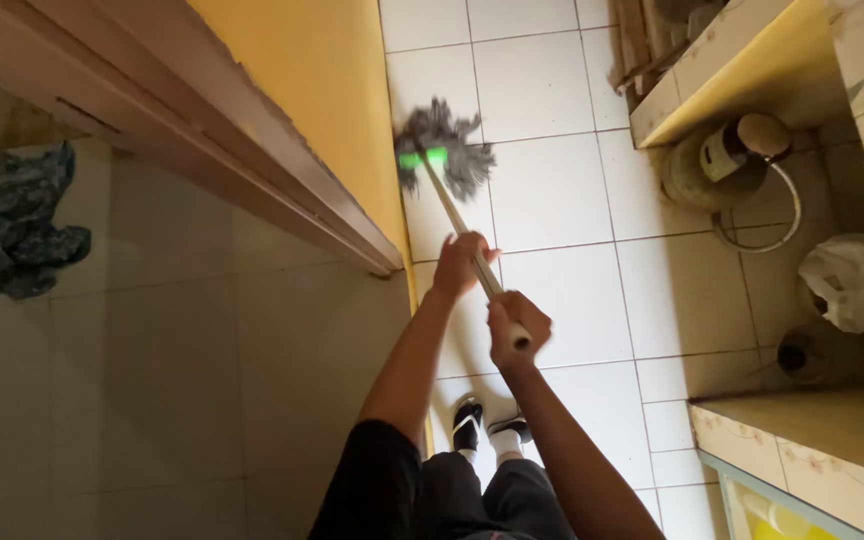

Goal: The recorder is mopping a tiled floor in a utility or hallway area.

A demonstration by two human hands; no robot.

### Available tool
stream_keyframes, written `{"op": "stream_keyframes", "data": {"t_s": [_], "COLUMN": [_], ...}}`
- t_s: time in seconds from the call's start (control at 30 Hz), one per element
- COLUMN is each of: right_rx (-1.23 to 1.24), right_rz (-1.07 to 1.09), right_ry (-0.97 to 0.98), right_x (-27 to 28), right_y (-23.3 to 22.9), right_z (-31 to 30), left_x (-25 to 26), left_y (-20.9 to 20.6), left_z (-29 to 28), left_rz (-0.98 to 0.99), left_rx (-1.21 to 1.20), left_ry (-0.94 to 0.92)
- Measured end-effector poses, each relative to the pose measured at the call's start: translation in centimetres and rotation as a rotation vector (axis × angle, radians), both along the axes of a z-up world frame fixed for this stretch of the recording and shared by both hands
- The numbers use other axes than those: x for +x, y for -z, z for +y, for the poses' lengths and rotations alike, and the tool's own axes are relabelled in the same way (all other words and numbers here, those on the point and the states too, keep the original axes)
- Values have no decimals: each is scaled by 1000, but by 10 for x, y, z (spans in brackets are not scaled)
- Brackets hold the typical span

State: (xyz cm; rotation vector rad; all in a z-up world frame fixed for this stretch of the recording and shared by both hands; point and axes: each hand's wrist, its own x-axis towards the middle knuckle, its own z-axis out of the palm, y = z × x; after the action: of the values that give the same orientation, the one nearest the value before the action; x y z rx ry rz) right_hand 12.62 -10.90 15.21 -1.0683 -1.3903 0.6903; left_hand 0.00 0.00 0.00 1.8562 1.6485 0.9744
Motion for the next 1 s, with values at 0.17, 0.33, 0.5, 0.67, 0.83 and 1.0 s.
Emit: {"op": "stream_keyframes", "data": {"t_s": [0.17,0.33,0.5,0.67,0.83,1.0], "right_rx": [-1,164,137,170,204,208], "right_rz": [-35,31,115,8,-28,-85], "right_ry": [-94,-235,-199,-208,-355,-298], "right_x": [4,32,30,33,44,42], "right_y": [1,-37,-32,-11,-27,-4], "right_z": [2,-2,-3,-14,-26,-15], "left_x": [11,41,43,38,54,44], "left_y": [19,-14,4,21,28,54], "left_z": [-4,-26,-27,-29,-50,-26], "left_rz": [-128,-112,-155,-134,-170,-150], "left_rx": [47,141,197,254,268,281], "left_ry": [-89,-65,-48,-77,-172,-134]}}
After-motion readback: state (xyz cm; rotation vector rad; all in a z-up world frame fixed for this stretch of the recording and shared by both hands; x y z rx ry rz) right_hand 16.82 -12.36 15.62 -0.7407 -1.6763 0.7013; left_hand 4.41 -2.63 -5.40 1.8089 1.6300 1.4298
